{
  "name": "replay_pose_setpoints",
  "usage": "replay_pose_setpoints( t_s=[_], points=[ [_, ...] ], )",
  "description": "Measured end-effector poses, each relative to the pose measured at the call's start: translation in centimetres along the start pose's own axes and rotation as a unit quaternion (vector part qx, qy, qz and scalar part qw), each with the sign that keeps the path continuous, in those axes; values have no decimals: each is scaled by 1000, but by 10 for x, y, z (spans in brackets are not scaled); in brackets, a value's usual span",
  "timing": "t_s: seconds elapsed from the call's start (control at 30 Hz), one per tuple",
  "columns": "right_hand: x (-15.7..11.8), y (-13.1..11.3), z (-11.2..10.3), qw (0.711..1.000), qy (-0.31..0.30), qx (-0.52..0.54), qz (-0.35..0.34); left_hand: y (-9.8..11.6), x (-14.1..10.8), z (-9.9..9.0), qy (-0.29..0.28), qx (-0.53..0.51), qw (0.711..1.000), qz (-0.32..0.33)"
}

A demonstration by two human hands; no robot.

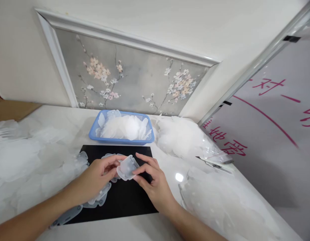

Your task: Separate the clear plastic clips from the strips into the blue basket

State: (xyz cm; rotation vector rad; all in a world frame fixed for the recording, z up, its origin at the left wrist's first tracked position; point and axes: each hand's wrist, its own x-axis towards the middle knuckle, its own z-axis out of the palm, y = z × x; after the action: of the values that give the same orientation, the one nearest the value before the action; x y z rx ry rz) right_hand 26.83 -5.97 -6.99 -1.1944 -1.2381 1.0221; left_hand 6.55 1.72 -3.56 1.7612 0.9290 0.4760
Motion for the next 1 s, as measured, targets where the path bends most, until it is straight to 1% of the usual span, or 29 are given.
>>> replay_pose_setpoints(
  t_s=[0.03, 0.07, 0.13, 0.17, 0.23, 0.3, 0.33, 0.43, 0.53, 0.6, 0.67, 0.73, 0.8, 0.83, 0.9, 1.0],
  points=[
    [0, -1, 0, 1000, 9, 22, 15, -3, 0, 0, 26, 79, 995, 48],
    [1, -1, 0, 997, 12, 65, 42, -7, 1, -1, 48, 155, 982, 93],
    [2, -2, -1, 977, 13, 179, 113, -16, 1, -1, 61, 275, 947, 155],
    [2, -2, -1, 961, 15, 232, 147, -21, 2, 0, 56, 317, 932, 166],
    [4, -4, -2, 933, 20, 303, 192, -26, 3, 1, 46, 378, 910, 162],
    [5, -7, -3, 915, 22, 338, 218, -27, 4, 1, 44, 414, 896, 151],
    [5, -8, -4, 910, 23, 348, 226, -26, 5, 1, 46, 420, 895, 144],
    [6, -10, -6, 901, 26, 364, 234, -23, 4, -2, 61, 390, 908, 141],
    [7, -7, -9, 903, 35, 362, 228, -22, 3, -4, 81, 347, 923, 149],
    [7, -5, -10, 907, 51, 356, 218, -20, 2, -4, 104, 317, 931, 149],
    [8, -4, -11, 914, 59, 344, 208, -14, 1, -3, 141, 277, 940, 140],
    [8, -5, -11, 925, 49, 321, 197, -3, -1, -2, 178, 222, 952, 108],
    [7, -7, -10, 939, 34, 288, 185, 9, -4, -2, 194, 153, 967, 61],
    [7, -8, -10, 945, 29, 271, 179, 14, -6, -1, 190, 114, 975, 34],
    [5, -9, -8, 956, 24, 237, 173, 22, -9, 0, 159, 31, 986, -23],
    [2, -8, -6, 972, 24, 179, 151, 24, -13, 3, 110, -92, 984, -102]
  ],
)
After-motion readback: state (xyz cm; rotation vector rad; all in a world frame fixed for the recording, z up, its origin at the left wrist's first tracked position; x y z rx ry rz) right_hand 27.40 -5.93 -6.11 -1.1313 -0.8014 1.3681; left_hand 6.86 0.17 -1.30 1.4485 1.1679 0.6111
